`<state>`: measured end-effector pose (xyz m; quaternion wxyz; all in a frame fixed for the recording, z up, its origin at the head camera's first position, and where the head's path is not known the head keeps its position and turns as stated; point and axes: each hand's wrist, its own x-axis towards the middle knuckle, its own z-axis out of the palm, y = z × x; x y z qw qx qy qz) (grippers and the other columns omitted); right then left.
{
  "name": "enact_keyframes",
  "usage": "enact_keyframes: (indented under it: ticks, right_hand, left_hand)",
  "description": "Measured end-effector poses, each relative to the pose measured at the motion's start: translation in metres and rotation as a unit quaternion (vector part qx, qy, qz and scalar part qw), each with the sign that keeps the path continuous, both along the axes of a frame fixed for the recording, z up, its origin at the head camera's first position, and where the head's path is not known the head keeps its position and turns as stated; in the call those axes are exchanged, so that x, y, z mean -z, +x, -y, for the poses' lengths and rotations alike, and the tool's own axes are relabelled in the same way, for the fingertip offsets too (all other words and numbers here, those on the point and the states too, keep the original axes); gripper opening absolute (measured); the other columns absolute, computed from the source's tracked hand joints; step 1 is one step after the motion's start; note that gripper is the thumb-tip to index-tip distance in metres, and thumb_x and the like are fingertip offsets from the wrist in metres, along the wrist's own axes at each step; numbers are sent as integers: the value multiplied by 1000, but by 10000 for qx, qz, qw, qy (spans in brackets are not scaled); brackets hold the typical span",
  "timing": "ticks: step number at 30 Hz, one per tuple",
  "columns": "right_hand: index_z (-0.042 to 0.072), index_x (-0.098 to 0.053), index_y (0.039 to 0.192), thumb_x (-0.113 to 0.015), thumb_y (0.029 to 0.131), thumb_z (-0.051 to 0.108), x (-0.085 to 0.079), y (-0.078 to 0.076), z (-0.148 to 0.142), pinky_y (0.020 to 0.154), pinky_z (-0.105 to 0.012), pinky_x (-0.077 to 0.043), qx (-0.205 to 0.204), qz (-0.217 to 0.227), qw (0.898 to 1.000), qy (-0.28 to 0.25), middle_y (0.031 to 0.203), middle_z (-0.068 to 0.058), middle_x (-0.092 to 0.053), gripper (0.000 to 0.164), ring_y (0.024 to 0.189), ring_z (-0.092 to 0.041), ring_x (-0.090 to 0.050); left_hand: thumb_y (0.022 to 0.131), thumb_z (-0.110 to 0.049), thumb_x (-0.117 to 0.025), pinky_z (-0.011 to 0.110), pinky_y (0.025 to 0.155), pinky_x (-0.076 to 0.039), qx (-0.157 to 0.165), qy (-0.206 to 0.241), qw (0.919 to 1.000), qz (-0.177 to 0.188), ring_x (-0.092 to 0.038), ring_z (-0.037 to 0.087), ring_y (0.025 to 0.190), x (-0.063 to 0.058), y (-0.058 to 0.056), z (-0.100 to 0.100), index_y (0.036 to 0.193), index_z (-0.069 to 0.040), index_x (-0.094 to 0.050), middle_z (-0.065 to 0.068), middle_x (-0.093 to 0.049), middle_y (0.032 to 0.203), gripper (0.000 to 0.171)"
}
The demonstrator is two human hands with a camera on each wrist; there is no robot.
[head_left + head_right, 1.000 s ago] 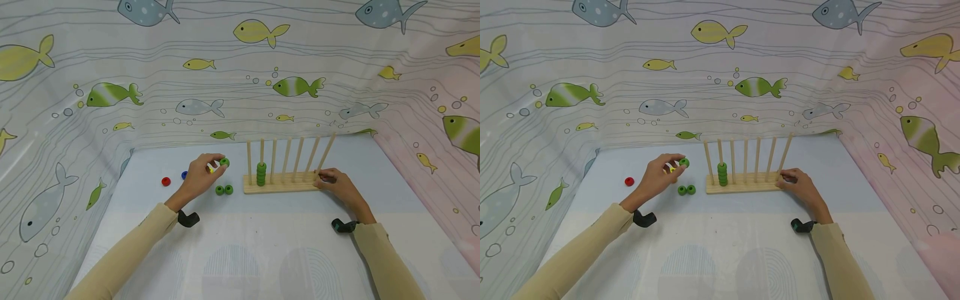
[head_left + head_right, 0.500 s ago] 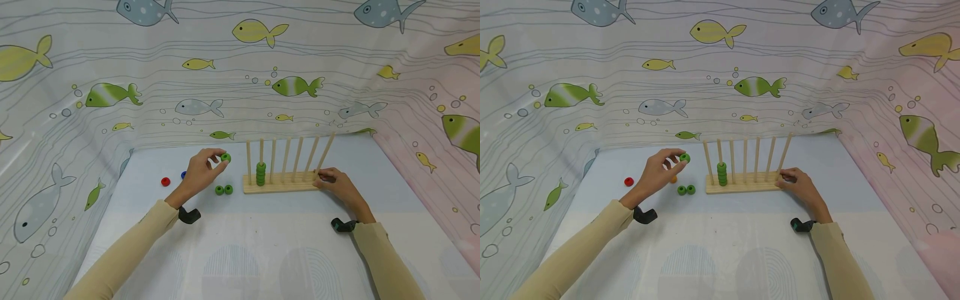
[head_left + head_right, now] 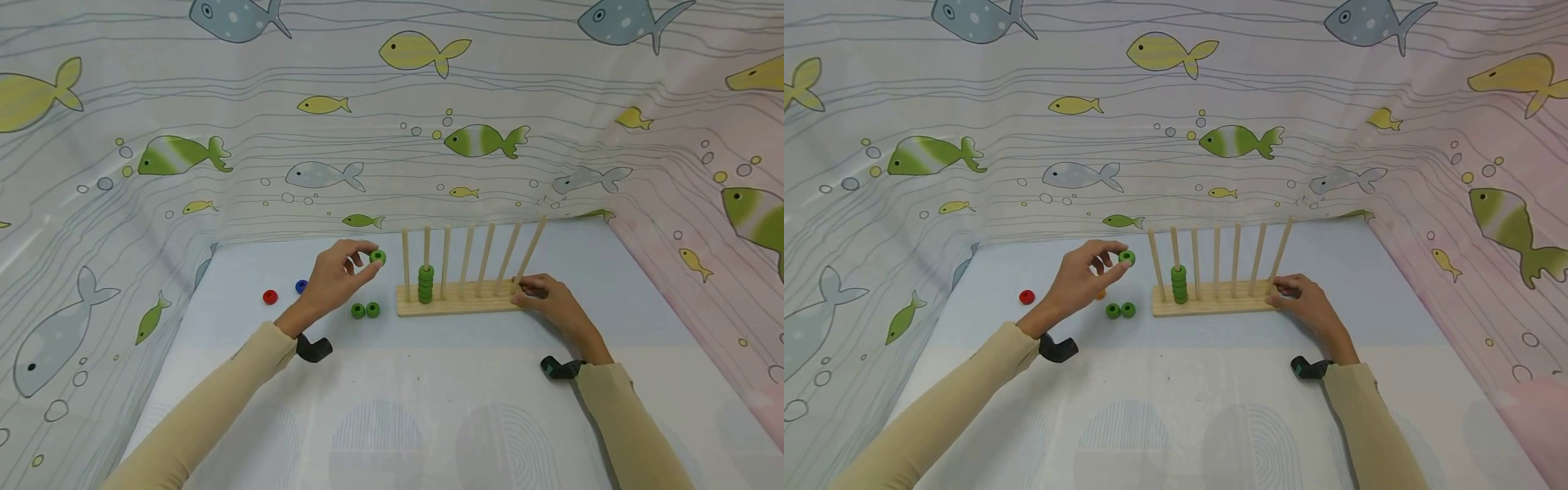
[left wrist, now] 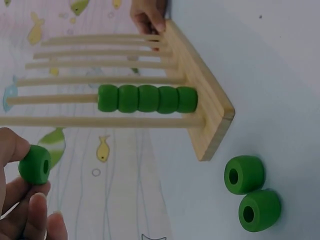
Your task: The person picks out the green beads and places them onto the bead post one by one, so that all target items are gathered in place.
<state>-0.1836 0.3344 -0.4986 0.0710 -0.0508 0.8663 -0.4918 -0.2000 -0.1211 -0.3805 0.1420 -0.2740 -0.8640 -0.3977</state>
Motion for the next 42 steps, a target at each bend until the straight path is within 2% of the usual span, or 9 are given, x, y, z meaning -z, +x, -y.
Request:
enact_keyframes:
  ticks: [4, 8, 16, 22, 28, 31, 38, 40, 42]
  right_hand:
    - [3, -56, 145, -76, 94, 39, -1, 0, 0, 110, -53, -38, 15, 11, 10000, 2, 142, -16, -52, 66, 134, -37, -50]
    - [3, -56, 145, -76, 94, 40, -1, 0, 0, 110, -54, -38, 32, -4, 10000, 22, 141, -16, -52, 66, 134, -37, -51]
    - [2, -57, 143, -76, 94, 39, 0, 1, 0, 111, -56, -37, 42, -15, 10000, -13, 140, -17, -53, 65, 133, -38, -51]
    - [2, -57, 144, -76, 94, 40, -2, 1, 0, 112, -56, -36, 14, -4, 10000, -19, 140, -17, -52, 65, 134, -38, -50]
    - [2, -57, 144, -76, 94, 41, -1, 0, -1, 111, -55, -37, 6, -13, 10000, 28, 140, -16, -52, 66, 134, -38, -51]
    - [2, -57, 144, -75, 94, 42, 0, -1, -1, 109, -50, -40, 1, -37, 10000, 77, 140, -15, -53, 67, 133, -36, -52]
    - [2, -57, 143, -76, 94, 41, 2, -2, -2, 94, -13, -41, 9, -62, 9999, 86, 140, -15, -53, 65, 132, -35, -53]
    - [2, -57, 143, -76, 94, 40, 3, -2, -2, 94, -13, -41, 9, -74, 9999, 82, 140, -15, -53, 65, 131, -35, -53]
    - [2, -58, 143, -76, 94, 40, 3, -2, -2, 99, -21, -43, 21, -80, 9999, 102, 140, -14, -53, 64, 131, -34, -53]
  left_hand:
    - [97, -20, -75, 38, 66, -53, 46, 51, 9997, -213, -60, 22, 86, -1, -1, -2, 124, -8, -71, 4, -68, 109, 31]
    - [97, -21, -75, 36, 65, -52, 60, 107, 9993, -341, -59, 17, 87, -4, -3, -4, 123, -8, -72, 4, -68, 110, 30]
    - [95, -18, -77, 34, 65, -52, 215, 327, 9975, -590, -60, 18, 87, -12, -6, -8, 122, -8, -71, 4, -70, 112, 30]
    - [95, -19, -77, 32, 65, -51, 232, 449, 9970, -586, -59, 17, 85, -17, -9, -10, 120, -7, -72, 7, -71, 109, 29]
    - [95, -20, -77, 29, 64, -50, 261, 543, 9960, -654, -59, 15, 85, -22, -10, -12, 119, -9, -72, 3, -70, 108, 27]
    - [95, -19, -77, 29, 64, -50, 323, 585, 9948, -767, -59, 16, 85, -24, -11, -15, 119, -8, -72, 3, -70, 109, 27]
    - [95, -19, -76, 31, 64, -50, 411, 510, 9933, -956, -60, 18, 85, -30, -14, -21, 119, -8, -72, 3, -70, 109, 26]
    - [96, -19, -75, 32, 64, -49, 422, 498, 9930, -988, -59, 17, 85, -32, -14, -23, 119, -8, -72, 4, -70, 109, 26]
    - [96, -19, -75, 32, 64, -49, 423, 500, 9927, -1009, -59, 16, 85, -34, -14, -25, 120, -7, -72, 4, -70, 109, 26]
